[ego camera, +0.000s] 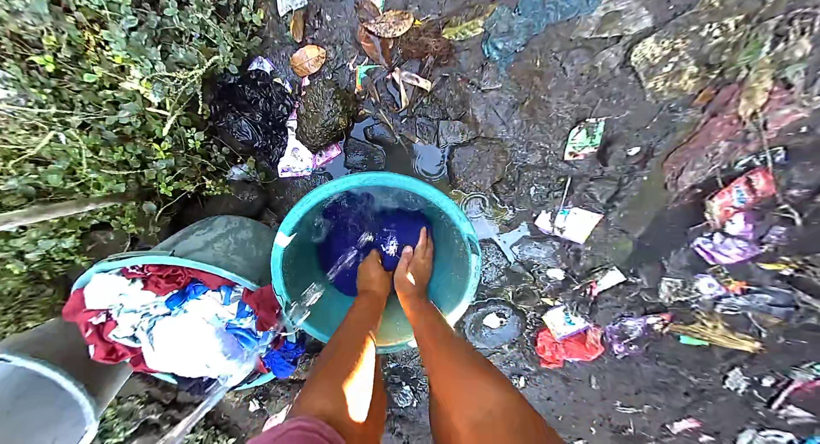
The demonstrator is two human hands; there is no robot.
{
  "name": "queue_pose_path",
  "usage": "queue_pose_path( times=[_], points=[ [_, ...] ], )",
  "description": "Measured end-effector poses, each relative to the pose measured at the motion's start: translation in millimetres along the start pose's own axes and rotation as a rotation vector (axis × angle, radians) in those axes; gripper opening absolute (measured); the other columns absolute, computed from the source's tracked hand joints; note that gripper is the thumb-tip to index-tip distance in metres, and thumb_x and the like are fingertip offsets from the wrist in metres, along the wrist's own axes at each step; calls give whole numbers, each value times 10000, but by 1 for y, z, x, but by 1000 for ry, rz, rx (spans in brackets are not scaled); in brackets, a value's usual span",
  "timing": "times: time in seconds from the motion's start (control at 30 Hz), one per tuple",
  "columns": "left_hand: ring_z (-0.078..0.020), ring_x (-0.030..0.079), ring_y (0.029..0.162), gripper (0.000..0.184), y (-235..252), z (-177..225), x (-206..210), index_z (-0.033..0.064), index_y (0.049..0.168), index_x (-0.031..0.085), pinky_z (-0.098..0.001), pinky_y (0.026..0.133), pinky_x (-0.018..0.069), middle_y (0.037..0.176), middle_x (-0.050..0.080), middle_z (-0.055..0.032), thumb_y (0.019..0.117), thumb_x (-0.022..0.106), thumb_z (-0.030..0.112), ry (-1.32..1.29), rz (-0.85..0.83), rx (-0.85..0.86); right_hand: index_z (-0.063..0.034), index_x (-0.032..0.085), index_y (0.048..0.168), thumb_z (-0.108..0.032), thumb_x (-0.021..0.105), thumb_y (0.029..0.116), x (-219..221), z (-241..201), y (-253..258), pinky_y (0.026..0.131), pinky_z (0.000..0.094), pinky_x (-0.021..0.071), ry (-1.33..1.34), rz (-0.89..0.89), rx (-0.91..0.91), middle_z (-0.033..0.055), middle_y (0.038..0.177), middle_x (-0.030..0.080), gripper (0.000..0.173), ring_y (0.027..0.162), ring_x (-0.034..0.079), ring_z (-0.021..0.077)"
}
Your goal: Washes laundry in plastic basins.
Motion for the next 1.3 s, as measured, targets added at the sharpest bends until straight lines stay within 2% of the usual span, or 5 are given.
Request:
queue_pose_path(
  times=[0.2, 0.57, 0.83, 0.97, 1.3],
  points=[
    [-396, 523, 1355, 483, 34, 18, -6, -36, 1408, 541, -579, 1100, 425, 1440, 545, -260, 1032, 558, 267, 140, -169, -118, 18, 212, 1618, -254, 299, 1112, -4, -10, 32, 1269, 470, 228, -48, -219, 170, 272, 1623, 334, 582, 1525, 322, 379],
    [-431, 458, 1409, 433, 42, 2, 23, -70, 1447, 500, -569, 1157, 350, 1484, 508, -282, 1082, 445, 158, 264, -176, 28, -45, 550, 1469, -384, 294, 1120, 37, -45, 59, 1201, 641, 251, -233, -455, -113, 229, 1538, 492, 550, 1468, 397, 430],
    [-327, 669, 1095, 415, 13, 19, -52, -1, 1202, 677, -542, 983, 514, 1137, 702, -203, 952, 711, 329, -41, 64, 409, -106, 675, 1343, -206, 489, 1066, -45, -70, 54, 1186, 580, 356, -54, -242, -375, 173, 1456, 585, 348, 1429, 470, 367],
    [-418, 539, 1316, 533, 7, 0, -104, -9, 1389, 562, -572, 1123, 418, 1385, 579, -261, 981, 669, 318, -68, 536, 413, -69, 711, 1238, -229, 481, 1041, -135, -60, 1, 1096, 570, 437, -3, 160, -565, 180, 1317, 658, 343, 1292, 573, 382],
    [-440, 437, 1399, 740, 62, -4, -86, -39, 1479, 432, -593, 1149, 366, 1463, 487, -298, 923, 751, 330, -137, 417, 76, -11, 471, 1439, -225, 657, 1001, -130, 6, 18, 942, 531, 541, 251, 137, 83, 234, 1228, 641, 522, 1080, 661, 349]
  ],
)
Point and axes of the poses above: each hand's wrist, its own y-axis towards the middle knuckle, its own x-axis out of the palm, z = x × y, the point moved 6 cm from there along y, towards the middle knuckle
